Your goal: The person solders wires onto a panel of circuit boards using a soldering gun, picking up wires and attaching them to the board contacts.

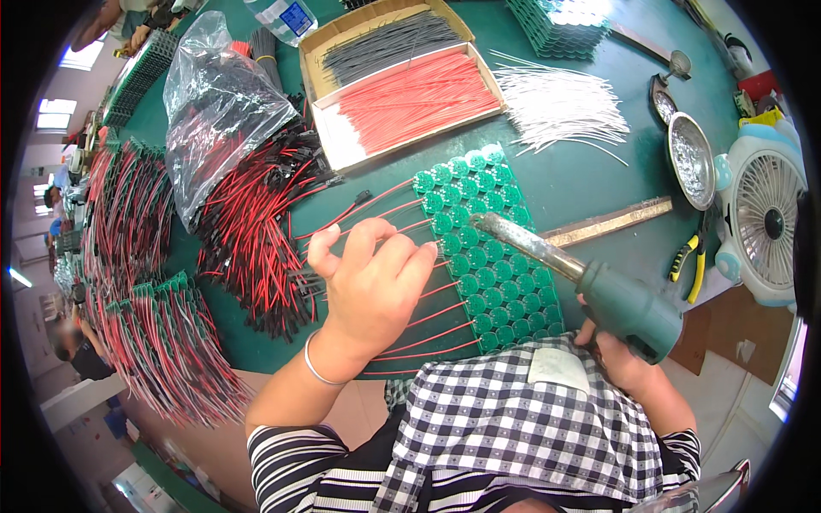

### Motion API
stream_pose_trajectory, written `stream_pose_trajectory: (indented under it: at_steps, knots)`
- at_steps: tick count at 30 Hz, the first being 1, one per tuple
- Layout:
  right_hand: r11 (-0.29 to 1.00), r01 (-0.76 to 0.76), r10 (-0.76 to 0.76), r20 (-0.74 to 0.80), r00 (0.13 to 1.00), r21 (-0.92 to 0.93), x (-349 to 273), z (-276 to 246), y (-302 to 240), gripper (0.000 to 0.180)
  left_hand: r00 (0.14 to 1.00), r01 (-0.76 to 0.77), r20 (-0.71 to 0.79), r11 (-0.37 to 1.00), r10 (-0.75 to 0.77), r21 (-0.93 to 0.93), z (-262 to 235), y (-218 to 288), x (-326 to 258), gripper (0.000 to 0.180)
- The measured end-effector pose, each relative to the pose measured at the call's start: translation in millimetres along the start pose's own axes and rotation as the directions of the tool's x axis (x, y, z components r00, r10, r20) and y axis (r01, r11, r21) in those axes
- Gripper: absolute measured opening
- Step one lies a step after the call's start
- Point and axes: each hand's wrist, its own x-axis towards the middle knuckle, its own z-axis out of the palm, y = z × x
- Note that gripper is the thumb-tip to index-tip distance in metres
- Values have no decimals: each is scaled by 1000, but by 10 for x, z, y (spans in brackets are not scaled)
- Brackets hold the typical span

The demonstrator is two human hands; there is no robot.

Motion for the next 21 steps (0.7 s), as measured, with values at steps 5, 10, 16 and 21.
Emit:
stream_pose_trajectory:
  at_steps: [5,10,16,21]
  knots:
    - [986,-69,67,16,998,151,-88,-50,6,19,1000,-6,-8,1000,6,-2,-106,89,-36,12]
    - [995,22,-8,138,990,-97,-108,-55,-3,26,1000,-13,20,1000,14,-22,-84,150,-116,11]
    - [991,43,-21,164,986,-128,-63,-31,-30,30,1000,-7,8,999,7,-35,-55,143,-123,10]
    - [993,-24,43,158,987,-118,-56,0,-60,31,1000,-10,11,999,10,-31,-44,136,-130,11]
